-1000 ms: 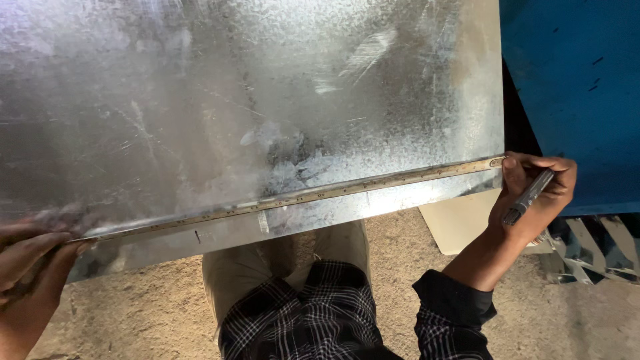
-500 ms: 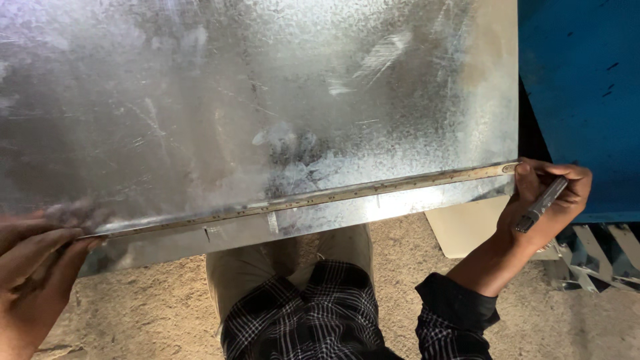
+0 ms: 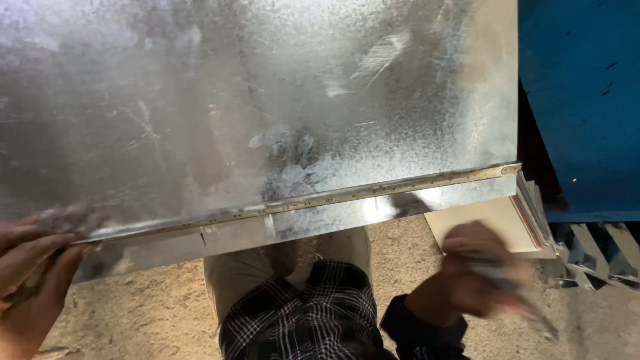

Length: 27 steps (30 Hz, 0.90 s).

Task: The person measures and marks multiple large metal sheets using a metal ruler and a black marker. They align the ruler along the edges and across the surface, making precise marks at specific intervals. The person occasionally shifts the sheets to access different areas for measurement.

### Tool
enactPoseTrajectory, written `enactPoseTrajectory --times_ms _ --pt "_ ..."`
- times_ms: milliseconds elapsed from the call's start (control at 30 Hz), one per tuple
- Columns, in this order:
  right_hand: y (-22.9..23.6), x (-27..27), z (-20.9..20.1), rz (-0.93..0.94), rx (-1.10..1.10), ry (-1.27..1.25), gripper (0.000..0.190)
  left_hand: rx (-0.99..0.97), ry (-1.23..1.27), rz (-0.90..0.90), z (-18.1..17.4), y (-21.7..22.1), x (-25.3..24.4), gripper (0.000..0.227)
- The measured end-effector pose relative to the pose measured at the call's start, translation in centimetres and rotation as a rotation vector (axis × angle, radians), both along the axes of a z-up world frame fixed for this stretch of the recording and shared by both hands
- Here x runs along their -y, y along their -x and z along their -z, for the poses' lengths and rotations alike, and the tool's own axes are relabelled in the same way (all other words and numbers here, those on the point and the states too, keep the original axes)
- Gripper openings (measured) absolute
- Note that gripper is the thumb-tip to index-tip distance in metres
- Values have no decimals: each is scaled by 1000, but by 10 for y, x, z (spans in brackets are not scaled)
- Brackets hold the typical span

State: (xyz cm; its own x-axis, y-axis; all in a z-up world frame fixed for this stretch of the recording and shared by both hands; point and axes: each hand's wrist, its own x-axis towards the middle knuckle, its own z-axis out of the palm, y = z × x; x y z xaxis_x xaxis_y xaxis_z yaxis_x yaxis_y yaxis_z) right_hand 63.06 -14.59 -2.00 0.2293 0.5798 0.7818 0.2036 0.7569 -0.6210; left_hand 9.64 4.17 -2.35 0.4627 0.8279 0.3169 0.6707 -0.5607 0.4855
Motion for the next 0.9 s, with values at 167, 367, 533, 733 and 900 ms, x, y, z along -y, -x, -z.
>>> enactPoseTrajectory --times_ms 167,367,533,733,900 --pt "63 -24 -6 204 57 403 33 -44 -15 -9 -5 1 0 14" --pt "68 -40 -16 428 177 444 29 -10 28 -16 22 22 1 15" --pt "81 -41 -11 587 221 459 24 -37 98 -47 36 29 -3 17" --pt "85 -44 -8 629 184 447 23 -194 -116 -12 -50 -25 7 16" --pt "144 -20 -4 418 -133 438 34 -348 -220 -120 -98 -55 4 24"
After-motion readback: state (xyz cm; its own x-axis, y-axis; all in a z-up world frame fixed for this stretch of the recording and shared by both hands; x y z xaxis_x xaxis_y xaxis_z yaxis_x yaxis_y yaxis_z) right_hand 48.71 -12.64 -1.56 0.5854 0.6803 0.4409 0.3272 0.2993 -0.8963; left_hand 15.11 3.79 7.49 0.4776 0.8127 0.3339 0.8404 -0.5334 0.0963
